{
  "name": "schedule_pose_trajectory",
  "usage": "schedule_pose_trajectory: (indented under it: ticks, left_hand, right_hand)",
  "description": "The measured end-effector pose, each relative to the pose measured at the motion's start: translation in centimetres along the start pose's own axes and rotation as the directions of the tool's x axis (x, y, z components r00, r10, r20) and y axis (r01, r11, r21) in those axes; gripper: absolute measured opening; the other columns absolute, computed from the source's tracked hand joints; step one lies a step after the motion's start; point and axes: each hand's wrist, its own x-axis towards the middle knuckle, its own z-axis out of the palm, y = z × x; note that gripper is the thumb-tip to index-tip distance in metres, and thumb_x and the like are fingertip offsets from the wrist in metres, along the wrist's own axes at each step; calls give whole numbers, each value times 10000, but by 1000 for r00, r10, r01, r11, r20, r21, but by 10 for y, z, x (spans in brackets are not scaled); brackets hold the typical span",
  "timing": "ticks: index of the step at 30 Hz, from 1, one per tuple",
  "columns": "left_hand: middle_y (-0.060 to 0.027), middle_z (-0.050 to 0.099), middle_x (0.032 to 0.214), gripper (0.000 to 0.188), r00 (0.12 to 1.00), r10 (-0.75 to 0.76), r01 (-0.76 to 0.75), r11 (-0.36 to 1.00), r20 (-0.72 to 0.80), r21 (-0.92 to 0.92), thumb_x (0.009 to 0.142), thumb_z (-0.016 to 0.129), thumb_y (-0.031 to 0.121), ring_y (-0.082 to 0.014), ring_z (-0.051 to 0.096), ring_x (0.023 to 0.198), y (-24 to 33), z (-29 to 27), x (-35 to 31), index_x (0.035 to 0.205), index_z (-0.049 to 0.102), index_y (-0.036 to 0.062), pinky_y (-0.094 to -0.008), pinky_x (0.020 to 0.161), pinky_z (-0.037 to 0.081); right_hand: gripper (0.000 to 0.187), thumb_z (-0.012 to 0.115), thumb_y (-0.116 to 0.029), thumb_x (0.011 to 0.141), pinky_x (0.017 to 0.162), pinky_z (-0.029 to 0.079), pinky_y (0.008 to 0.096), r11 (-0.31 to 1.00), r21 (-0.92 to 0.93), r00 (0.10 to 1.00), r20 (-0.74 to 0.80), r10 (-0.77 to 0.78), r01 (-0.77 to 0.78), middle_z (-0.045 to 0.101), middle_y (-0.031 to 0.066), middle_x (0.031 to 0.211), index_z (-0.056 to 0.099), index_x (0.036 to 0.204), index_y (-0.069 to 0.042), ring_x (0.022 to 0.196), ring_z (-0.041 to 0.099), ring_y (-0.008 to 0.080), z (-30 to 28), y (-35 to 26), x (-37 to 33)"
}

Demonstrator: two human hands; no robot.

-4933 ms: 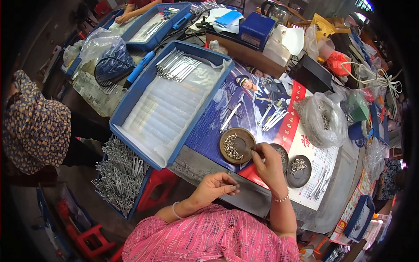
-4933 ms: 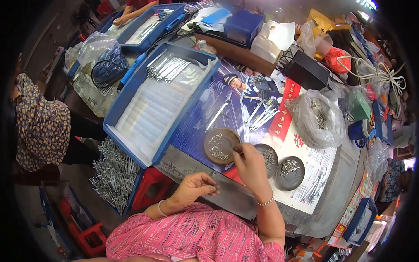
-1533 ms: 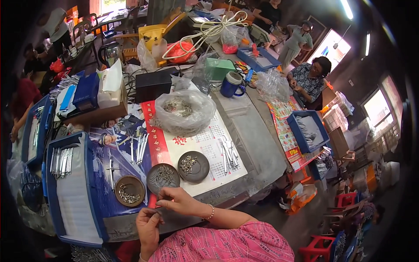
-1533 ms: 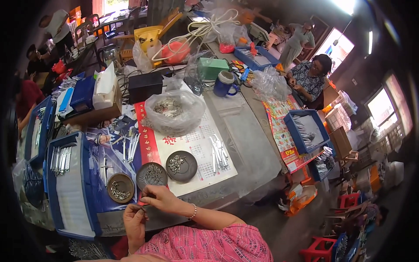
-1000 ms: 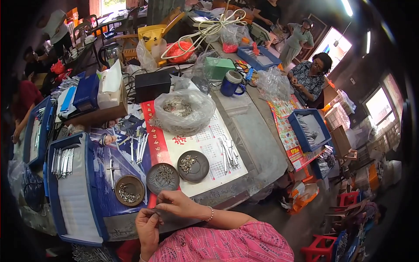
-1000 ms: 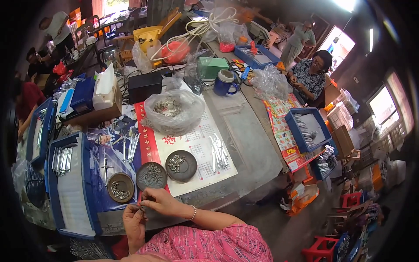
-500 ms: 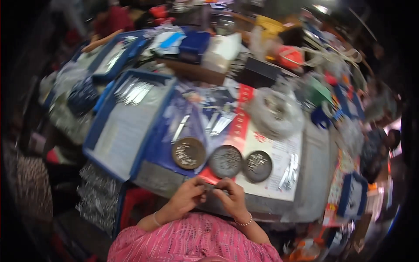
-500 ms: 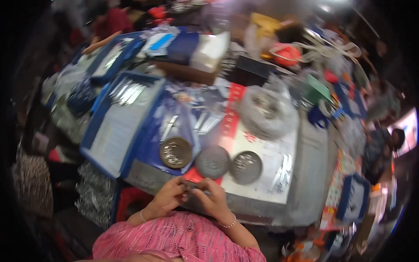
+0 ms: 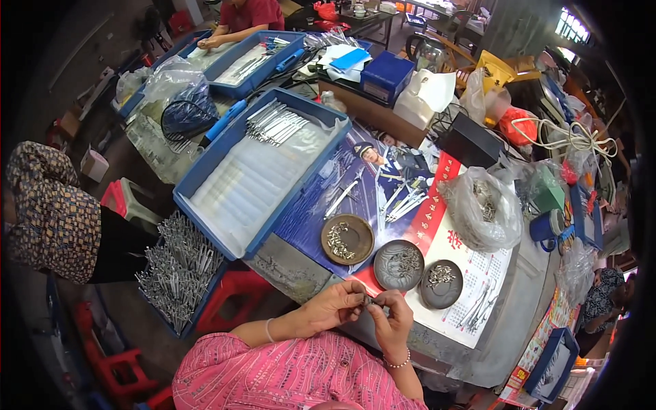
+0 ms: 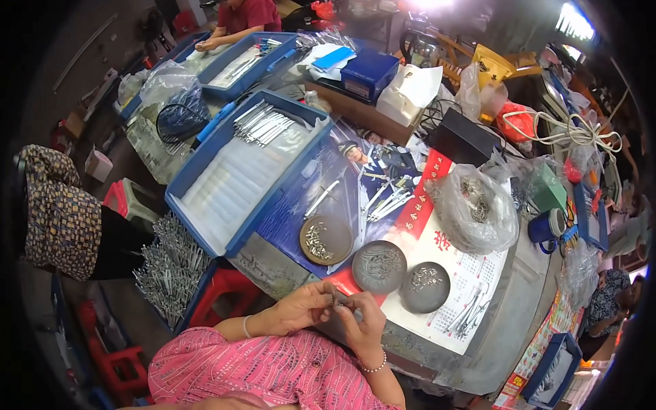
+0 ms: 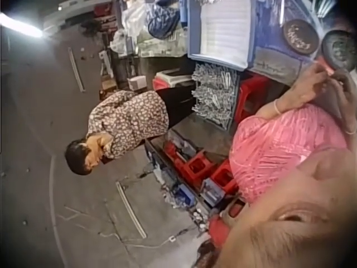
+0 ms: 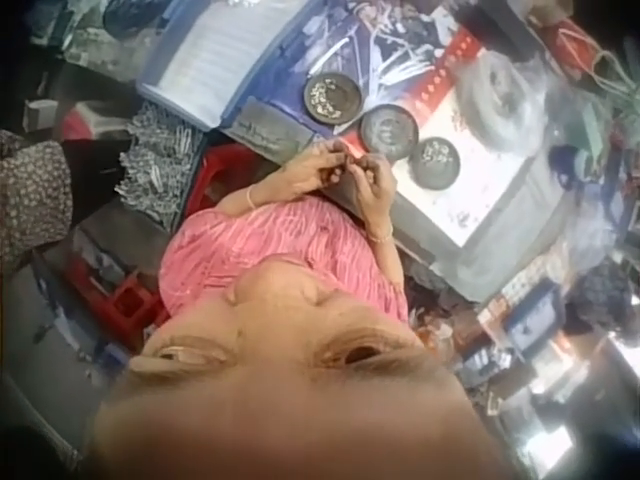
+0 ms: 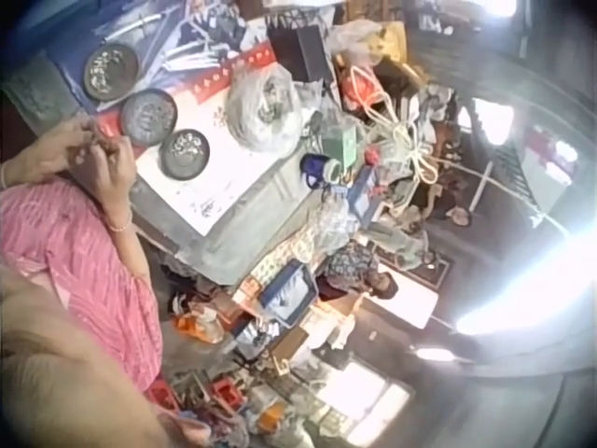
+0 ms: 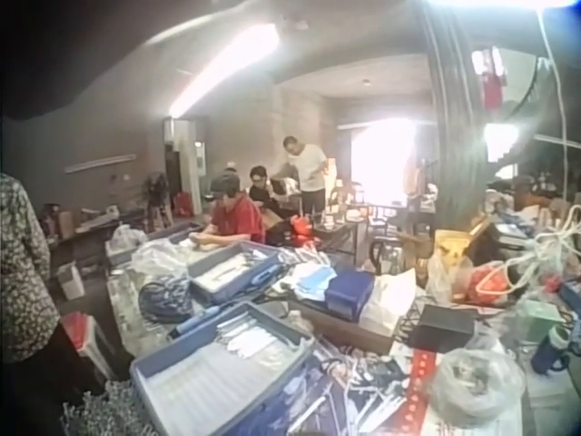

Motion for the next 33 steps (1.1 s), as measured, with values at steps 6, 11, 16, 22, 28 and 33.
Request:
schedule_pose_trajectory:
  ticks: [6, 11, 16, 22, 28, 33]
  left_hand:
    - [12, 583, 798, 113, 1000, 0, 0, 1000, 19, -7, 857, 580, 150, -82, 557, 685, 1, -1, 4, 950, 548, 94, -209, 602, 464]
    - [11, 581, 807, 124, 999, -40, 40, 999, -15, -28, 859, 579, 151, -83, 556, 691, 6, 1, 9, 962, 541, 93, -211, 613, 463]
    - [9, 585, 813, 121, 997, -59, 58, 998, -47, -38, 859, 578, 153, -82, 555, 695, 10, 8, 9, 958, 540, 94, -206, 614, 461]
    - [-11, 573, 825, 128, 997, -80, 79, 996, -23, -33, 846, 594, 147, -98, 530, 702, 3, 13, -1, 932, 530, 76, -205, 612, 440]
    - [-20, 563, 793, 102, 993, -105, 109, 992, -60, 65, 848, 593, 144, -96, 512, 646, -6, 12, 3, 900, 523, 91, -210, 577, 424]
    - [-35, 567, 792, 120, 996, -83, 86, 993, -35, 79, 834, 610, 141, -101, 516, 638, -3, 12, 4, 890, 521, 82, -216, 566, 425]
  right_hand:
    - [184, 675, -63, 740, 600, 399, 245, 995, -47, 996, 2, -85, 85, 534, 77, 722, 507, 755, 11, 648, 492, 153, -1, 2, 3]
    - [162, 672, -79, 749, 548, 427, 275, 982, -133, 991, 19, -133, 134, 546, 106, 717, 533, 782, -1, 604, 528, 205, -2, 2, 10]
    - [137, 657, -46, 742, 535, 431, 284, 977, -181, 994, 8, -111, 110, 547, 105, 715, 537, 780, 7, 594, 532, 201, -6, -3, 14]
    - [44, 495, -3, 829, 523, 424, 237, 818, 510, 947, -23, 322, -266, 529, 101, 710, 454, 837, -17, 595, 499, 148, -14, -21, 7]
    - [189, 443, -272, 927, 349, 352, 260, 455, 890, 998, -16, 57, -12, 482, 73, 565, 365, 847, -119, 355, 415, 143, -24, -84, 48]
    - [170, 398, -253, 931, 414, 413, 271, 359, 933, 989, 65, -136, -12, 522, 69, 601, 365, 967, -89, 429, 488, 183, -115, -76, 32]
